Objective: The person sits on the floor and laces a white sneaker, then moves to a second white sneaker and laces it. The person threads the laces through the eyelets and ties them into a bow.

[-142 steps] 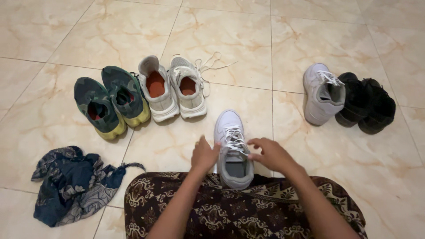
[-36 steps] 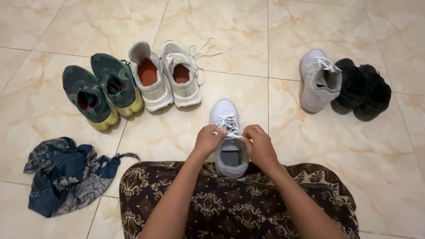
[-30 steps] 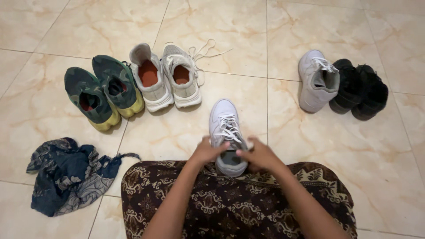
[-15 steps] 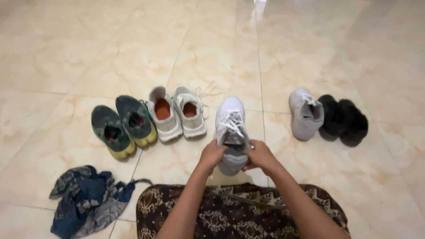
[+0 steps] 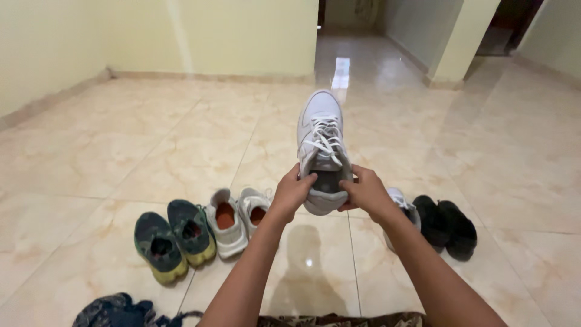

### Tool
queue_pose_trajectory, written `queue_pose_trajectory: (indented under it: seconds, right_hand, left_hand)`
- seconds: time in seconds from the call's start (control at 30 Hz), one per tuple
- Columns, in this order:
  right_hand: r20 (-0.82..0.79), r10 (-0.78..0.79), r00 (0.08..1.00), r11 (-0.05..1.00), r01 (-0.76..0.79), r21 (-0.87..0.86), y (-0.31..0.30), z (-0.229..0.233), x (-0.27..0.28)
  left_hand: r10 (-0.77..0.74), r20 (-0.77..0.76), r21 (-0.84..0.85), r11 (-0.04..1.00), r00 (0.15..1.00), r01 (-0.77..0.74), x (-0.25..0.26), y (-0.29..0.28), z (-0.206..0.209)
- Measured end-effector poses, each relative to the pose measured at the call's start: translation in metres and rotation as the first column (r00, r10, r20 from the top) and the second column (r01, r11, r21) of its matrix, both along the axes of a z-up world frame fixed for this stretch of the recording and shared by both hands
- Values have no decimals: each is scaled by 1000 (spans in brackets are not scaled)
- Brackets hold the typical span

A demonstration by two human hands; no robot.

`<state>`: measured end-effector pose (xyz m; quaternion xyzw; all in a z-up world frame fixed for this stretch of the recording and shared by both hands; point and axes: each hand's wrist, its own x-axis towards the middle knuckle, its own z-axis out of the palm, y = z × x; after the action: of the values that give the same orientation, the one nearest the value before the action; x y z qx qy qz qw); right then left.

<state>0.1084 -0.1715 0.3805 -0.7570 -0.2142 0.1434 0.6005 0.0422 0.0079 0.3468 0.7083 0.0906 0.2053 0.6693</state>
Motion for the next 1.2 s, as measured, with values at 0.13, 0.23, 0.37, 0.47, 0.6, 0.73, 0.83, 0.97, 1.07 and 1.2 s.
queue_pose_trajectory:
  seconds: [0.13,0.23,0.37,0.47,0.6,0.73,0.83,0.97,1.07,1.2]
  right_hand:
    - [39,-3,999,999,1,51,-7,32,5]
    - [79,12,997,997,-18,73,-13,48,7]
    - [136,-9,991,996,-3,88,-24,64,9]
    - [140,-30,990,995,17,93,-32,69,11]
    - [126,-69,990,991,54,122,-41,74,19]
    - [119,-83,989,988,66,143,-51,72,26]
    - [118,-104,988,984,84,160,-59,67,28]
    - [122,-110,986,987,93,131,-72,65,28]
    - [53,-59,997,995,54,88,-80,61,28]
    - [-164,-32,986,994,15,-107,-90,41,31]
  left_hand:
    - [-10,-14,20,1000,1000,10,4,-6,40]
    - [-44,-73,23,999,996,46,4,-12,62]
    - [-127,-167,-45,992,978,121,7,-22,84]
    - [-184,-144,-67,982,972,176,12,-30,91]
    - [-154,-178,-94,986,972,139,24,-42,95]
    - [-140,-193,-109,987,971,121,39,-52,87]
    - [-251,-84,-166,958,964,235,50,-61,77]
    - [-190,-83,-206,964,978,170,63,-75,64]
    - [-141,-80,-216,969,987,121,70,-83,47]
    - [-153,-58,-276,952,987,131,81,-89,15]
